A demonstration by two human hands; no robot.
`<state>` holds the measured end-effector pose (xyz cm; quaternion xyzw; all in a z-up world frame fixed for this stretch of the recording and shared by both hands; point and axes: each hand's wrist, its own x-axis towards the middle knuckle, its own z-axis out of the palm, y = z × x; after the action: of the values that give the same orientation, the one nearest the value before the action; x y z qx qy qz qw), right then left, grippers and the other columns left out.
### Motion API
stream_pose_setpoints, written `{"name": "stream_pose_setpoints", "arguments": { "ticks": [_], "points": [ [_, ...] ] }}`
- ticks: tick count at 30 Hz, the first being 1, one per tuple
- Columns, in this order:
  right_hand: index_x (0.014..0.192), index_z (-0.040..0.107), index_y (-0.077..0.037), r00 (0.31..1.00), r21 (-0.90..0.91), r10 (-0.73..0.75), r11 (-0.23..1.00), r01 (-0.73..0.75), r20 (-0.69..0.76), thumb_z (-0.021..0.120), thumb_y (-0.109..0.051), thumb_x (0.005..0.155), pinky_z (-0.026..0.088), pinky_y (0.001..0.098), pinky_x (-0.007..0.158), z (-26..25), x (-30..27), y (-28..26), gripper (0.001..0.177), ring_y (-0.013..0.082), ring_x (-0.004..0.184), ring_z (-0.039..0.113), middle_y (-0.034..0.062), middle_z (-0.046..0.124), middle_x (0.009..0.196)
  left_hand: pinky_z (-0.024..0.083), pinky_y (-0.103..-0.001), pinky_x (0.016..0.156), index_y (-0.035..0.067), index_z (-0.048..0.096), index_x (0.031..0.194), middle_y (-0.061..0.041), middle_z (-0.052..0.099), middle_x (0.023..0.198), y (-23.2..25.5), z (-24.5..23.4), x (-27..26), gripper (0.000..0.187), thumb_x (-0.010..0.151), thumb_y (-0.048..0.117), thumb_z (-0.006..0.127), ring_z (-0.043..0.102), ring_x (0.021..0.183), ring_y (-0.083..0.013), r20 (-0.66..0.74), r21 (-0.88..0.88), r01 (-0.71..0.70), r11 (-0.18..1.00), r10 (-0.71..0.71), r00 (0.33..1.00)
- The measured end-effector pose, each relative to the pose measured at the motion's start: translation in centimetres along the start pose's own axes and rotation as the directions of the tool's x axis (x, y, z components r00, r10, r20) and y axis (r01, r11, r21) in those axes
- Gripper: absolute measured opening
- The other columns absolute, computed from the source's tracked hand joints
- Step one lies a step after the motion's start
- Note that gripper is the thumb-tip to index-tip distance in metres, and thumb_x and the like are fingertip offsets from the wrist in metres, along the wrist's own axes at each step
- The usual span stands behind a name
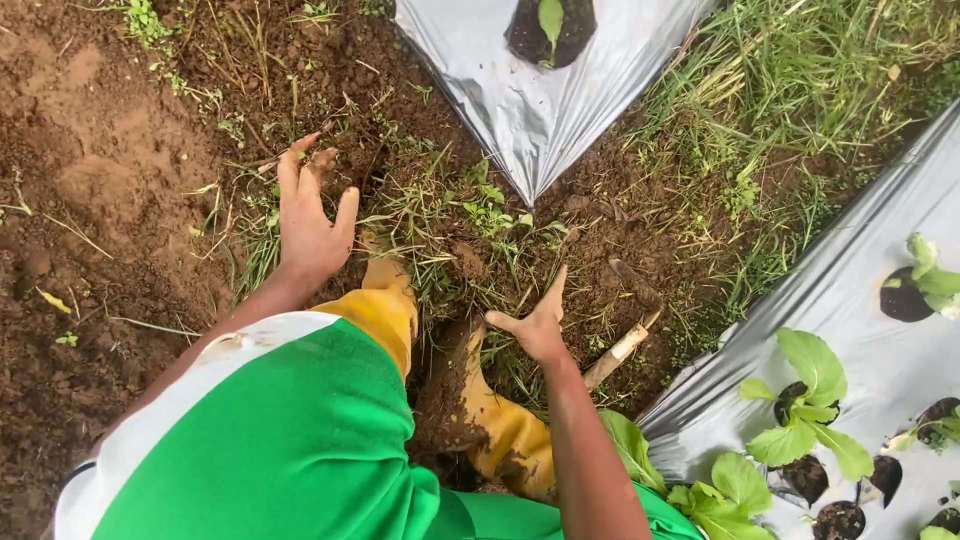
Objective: The person weeds a narrow strip of soil between two rows of plants covered with plastic mulch. They use a small hand hoe to loosen the soil and pull out weeds by hand, discarding them to the side.
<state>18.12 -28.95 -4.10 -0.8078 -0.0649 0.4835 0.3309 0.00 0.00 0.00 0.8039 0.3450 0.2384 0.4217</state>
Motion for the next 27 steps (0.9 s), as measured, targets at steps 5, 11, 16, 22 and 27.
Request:
{"name": "stream_pose_setpoints", "arguments": {
  "ticks": [5,11,16,22,27],
  "points": [
    [0.167,-0.004,-0.031,0.967,-0.298,0.185,0.926,-0.232,-0.176,0.098,-0.045,0.068,0.007,0.0772,0.116,3.4,0.6,-1.9,0.142,0.0523,0.153,0.012,0.0302,0.008,0.166,0.049,-0.058,0.108,-0.014,0.037,0.144,-0.026,0.024,0.149,-3.0,-0.5,-0.9,0.047,0.106,0.006,0.057,0.054,0.131,-0.0506,-0.02,-0.005,0.082,0.997,-0.082,0.996],
    [0.166,0.012,-0.024,0.94,-0.481,0.207,0.817,-0.319,-0.271,0.089,-0.051,0.077,0.038,0.0691,0.108,4.3,1.6,-1.3,0.121,0.0461,0.141,0.036,0.0259,0.028,0.152,0.053,-0.052,0.105,-0.013,0.044,0.143,-0.023,0.027,0.151,-4.7,0.4,-0.9,0.046,0.107,0.01,0.06,0.058,0.13,-0.0457,-0.01,0.056,0.07,0.996,-0.07,0.998],
    [0.164,0.022,-0.02,0.944,-0.5,0.138,0.82,-0.279,-0.301,0.088,-0.04,0.081,0.044,0.0634,0.107,4.3,2.1,-0.9,0.108,0.0435,0.137,0.043,0.0274,0.035,0.145,0.052,-0.05,0.102,-0.012,0.036,0.147,-0.027,0.033,0.146,-3.2,0.6,0.4,0.049,0.11,0.013,0.054,0.057,0.128,-0.0462,-0.047,-0.138,0.048,0.989,-0.055,0.997],
    [0.163,0.02,-0.009,0.97,-0.49,0.0,0.863,-0.122,-0.243,0.078,-0.014,0.084,0.045,0.0671,0.108,2.8,0.2,-2.2,0.098,0.05,0.136,0.044,0.0275,0.033,0.14,0.052,-0.054,0.103,-0.013,0.031,0.15,-0.029,0.029,0.15,-2.8,-1.2,1.7,0.047,0.115,0.017,0.04,0.053,0.131,-0.0493,-0.119,-0.189,-0.034,0.981,0.011,0.993],
    [0.158,0.029,-0.008,0.934,-0.373,0.033,0.911,-0.174,-0.356,0.071,-0.012,0.08,0.049,0.0608,0.107,3.5,0.6,-0.7,0.089,0.053,0.127,0.056,0.03,0.046,0.135,0.045,-0.047,0.097,0.003,0.04,0.153,-0.022,0.046,0.142,-7.3,-0.5,1.5,0.058,0.114,0.042,0.022,0.056,0.121,-0.0373,-0.143,-0.615,-0.041,0.787,-0.059,0.988]
  ]
}}
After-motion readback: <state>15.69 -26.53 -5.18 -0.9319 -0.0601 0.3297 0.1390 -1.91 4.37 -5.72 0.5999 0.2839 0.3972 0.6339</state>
